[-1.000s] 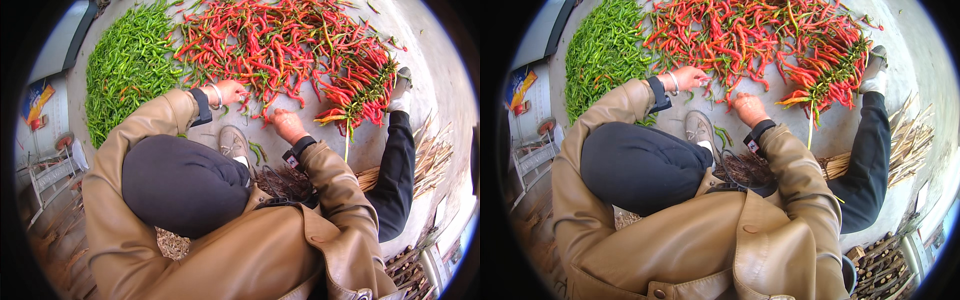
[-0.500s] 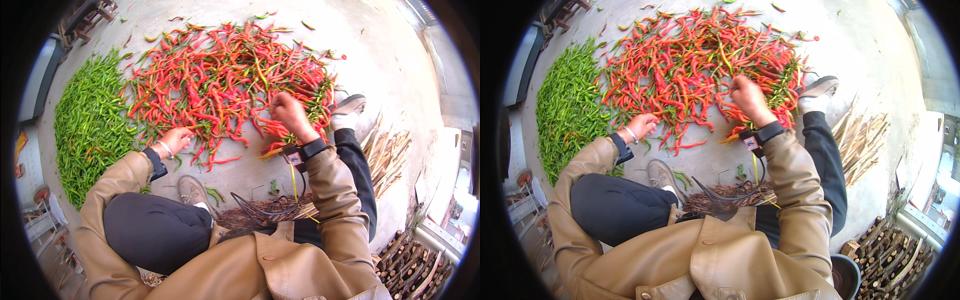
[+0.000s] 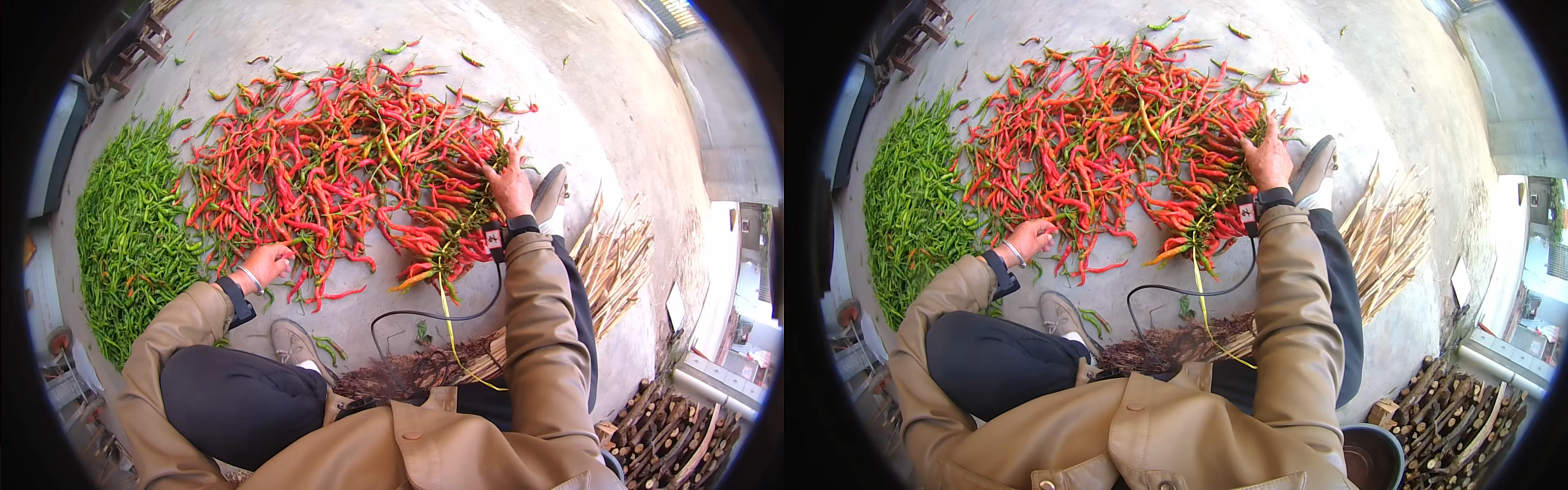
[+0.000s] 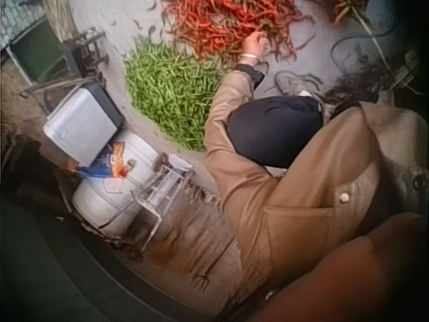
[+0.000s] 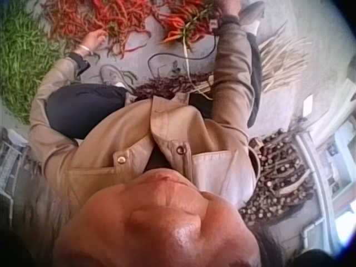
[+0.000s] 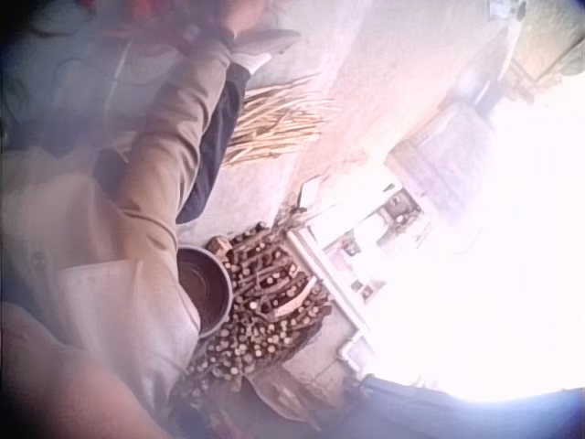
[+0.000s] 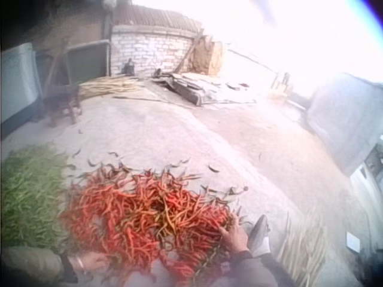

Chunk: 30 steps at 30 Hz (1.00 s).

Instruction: The person sits on the floor and strings red chili peppers onto a yellow cord. They pick peppers from a pile, thread them through the stems, and accumulate a growing string of peppers.

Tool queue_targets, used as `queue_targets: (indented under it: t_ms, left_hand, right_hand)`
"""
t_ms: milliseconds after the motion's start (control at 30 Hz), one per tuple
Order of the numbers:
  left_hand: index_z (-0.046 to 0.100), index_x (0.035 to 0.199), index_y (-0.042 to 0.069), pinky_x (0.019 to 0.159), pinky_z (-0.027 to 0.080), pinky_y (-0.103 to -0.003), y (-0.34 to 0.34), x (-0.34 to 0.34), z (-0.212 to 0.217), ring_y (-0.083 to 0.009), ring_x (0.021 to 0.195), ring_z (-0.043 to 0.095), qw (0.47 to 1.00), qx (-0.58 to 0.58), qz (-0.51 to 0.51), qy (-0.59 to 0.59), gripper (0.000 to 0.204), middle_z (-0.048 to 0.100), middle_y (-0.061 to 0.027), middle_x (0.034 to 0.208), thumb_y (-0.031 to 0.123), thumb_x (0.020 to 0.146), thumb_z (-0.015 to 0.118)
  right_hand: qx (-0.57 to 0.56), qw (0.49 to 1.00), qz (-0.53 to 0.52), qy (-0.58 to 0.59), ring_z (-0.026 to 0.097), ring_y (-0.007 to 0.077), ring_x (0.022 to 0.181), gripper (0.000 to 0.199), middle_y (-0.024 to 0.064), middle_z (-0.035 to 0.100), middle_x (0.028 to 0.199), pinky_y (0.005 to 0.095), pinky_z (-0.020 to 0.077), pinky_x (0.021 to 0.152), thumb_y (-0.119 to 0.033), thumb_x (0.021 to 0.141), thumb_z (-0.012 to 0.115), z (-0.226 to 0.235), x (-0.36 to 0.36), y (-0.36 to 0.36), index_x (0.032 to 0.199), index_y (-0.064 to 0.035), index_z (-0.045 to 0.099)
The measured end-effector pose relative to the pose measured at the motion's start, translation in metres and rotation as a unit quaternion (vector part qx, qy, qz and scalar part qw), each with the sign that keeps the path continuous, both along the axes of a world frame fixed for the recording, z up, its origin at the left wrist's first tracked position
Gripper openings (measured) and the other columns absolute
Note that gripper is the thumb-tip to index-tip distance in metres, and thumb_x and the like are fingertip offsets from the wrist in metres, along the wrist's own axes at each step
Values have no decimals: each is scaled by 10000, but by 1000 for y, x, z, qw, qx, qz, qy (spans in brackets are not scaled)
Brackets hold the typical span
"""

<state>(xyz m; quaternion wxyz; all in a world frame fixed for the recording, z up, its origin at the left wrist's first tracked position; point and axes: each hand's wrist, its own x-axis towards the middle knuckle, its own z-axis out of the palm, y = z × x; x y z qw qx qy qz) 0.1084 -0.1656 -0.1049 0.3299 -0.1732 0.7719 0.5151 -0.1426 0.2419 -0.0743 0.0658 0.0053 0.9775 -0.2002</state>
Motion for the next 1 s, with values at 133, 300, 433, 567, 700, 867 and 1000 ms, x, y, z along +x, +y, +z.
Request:
queue_targets:
  t_ms: [133,300,433,567,700,867,1000]
  left_hand:
    - [532,973,-19,612,492,-252,4,0,-1,-112,692,564,1000,13,9,-7,181,566,-53,754,-11,821,434]
    - [523,980,-13,641,493,-254,3,2,1,-104,673,558,998,37,37,-33,159,575,-52,769,17,837,460]
    - [528,992,-19,630,487,-247,3,2,3,-102,670,556,999,27,39,0,183,573,-53,772,9,829,450]
    - [539,1012,-21,612,488,-244,6,-3,7,-101,682,565,999,5,37,3,216,581,-55,786,4,820,442]
    - [543,999,-10,609,480,-237,8,-8,17,-93,676,558,999,14,32,13,206,577,-43,766,12,819,446]
    - [526,1003,-16,626,481,-231,-5,-19,32,-95,684,548,995,47,70,59,199,564,-38,776,-1,831,427]
    - [516,1026,-10,626,484,-229,-12,-27,31,-97,713,549,991,35,122,53,206,555,-48,790,-6,840,427]
  right_hand:
    - [-42,993,-67,84,585,350,769,475,198,598,807,402,450,685,-288,720,635,-19,-10,-2,1133,-141,451]
    - [-134,983,-47,118,589,285,645,197,157,592,691,358,458,619,-125,670,566,-21,0,13,865,-94,558]
    - [-337,928,-53,150,521,143,608,180,44,572,714,265,438,590,-29,658,554,-3,17,53,837,-42,550]
    - [-111,972,-161,127,583,237,669,170,114,608,747,329,450,653,-72,672,537,22,7,84,839,-65,562]
    - [167,986,-13,5,601,302,755,250,158,620,828,397,459,727,-106,698,542,38,-33,78,947,-100,560]
    - [282,935,187,108,523,306,959,322,183,555,960,385,445,799,-127,722,555,37,-101,49,1040,-78,549]
    - [-104,967,224,67,467,377,1024,403,215,495,1088,421,411,843,-246,740,593,-33,-125,-32,1100,-75,534]
